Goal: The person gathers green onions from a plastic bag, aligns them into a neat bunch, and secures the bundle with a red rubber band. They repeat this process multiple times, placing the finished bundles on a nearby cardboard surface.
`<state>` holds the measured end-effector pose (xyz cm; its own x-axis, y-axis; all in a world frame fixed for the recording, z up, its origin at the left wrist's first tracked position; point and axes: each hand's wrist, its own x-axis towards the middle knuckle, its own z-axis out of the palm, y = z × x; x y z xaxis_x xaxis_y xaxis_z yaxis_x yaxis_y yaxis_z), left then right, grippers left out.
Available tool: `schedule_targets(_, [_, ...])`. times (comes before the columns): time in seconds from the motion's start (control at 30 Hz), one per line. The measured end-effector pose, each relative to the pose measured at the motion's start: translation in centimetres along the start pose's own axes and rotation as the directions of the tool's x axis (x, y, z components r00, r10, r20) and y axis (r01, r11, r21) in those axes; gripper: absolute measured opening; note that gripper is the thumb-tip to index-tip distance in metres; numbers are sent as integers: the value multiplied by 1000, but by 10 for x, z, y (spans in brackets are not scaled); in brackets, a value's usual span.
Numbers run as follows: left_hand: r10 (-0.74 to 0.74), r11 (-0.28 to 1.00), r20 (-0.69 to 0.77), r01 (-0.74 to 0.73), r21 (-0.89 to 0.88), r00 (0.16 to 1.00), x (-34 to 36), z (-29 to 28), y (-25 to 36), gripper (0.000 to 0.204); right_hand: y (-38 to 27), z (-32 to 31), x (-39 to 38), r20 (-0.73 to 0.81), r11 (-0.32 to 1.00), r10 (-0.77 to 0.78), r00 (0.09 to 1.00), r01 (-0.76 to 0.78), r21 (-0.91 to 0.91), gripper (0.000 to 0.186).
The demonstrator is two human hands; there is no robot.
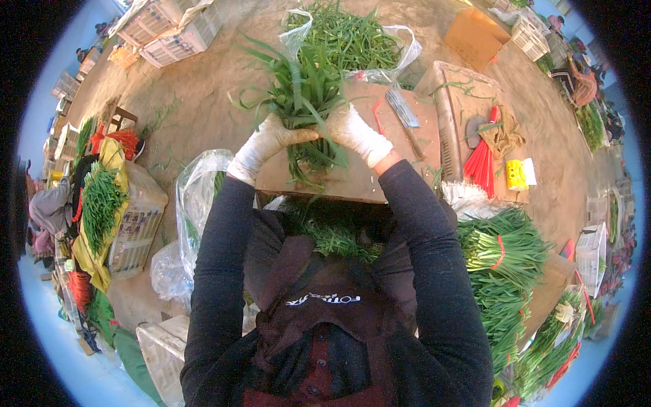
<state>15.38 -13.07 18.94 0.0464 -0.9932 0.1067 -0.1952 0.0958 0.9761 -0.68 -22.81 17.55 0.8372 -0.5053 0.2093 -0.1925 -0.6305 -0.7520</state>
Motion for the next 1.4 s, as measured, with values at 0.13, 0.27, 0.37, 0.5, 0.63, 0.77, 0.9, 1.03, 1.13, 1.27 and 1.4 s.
schedule_targets(0.13, [225, 934, -63, -234, -272, 972, -3, 15, 1, 66, -6, 19, -4, -34, 860, -361, 932, 318, -398, 41])
schedule_targets(0.27, [200, 980, -472, -168, 110, 859, 5, 25, 0, 42, -12, 49, 2, -133, 994, -44, 990, 30, -105, 57])
schedule_targets(0.37, [143, 976, -573, -211, -53, 807, 16, 12, 4, 34, 1, 73, -5, -445, 966, -257, 858, 213, -147, 87])
schedule_targets(0.5, [-23, 946, -634, -189, -265, 773, 13, -10, 19, 24, 49, 99, -50, -389, 997, -20, 921, -13, -82, 113])
schedule_targets(0.63, [257, 917, -634, -391, -78, 729, 0, -11, 24, 21, 98, 119, -98, -26, 959, 265, 964, -266, -95, 65])
schedule_targets(0.77, [111, 990, -579, -143, -10, 808, -5, -11, 19, 31, 91, 86, -130, 271, 868, 459, 846, -363, -338, 36])
schedule_targets(0.9, [64, 994, -626, -103, -25, 777, -6, -5, 20, 34, 38, 0, -142, 271, 915, 345, 898, -259, -309, 52])
schedule_targets(1.03, [230, 972, -544, -163, 169, 807, -8, 10, 40, 34, -14, -9, -87, -258, 997, 32, 966, -50, -65, 93])
schedule_targets(1.13, [331, 936, -617, -329, 122, 714, -10, 9, 66, 20, -26, 9, -59, -260, 995, -99, 960, 96, -25, 114])
schedule_targets(1.27, [90, 970, -750, -227, -82, 656, -26, -30, 100, 10, -31, 29, -85, -12, 934, -18, 1000, 21, 357, 120])
schedule_targets(1.4, [-4, 960, -697, -192, -204, 717, -34, -60, 104, 9, -51, 61, -117, -26, 952, 86, 996, -75, 297, 107])
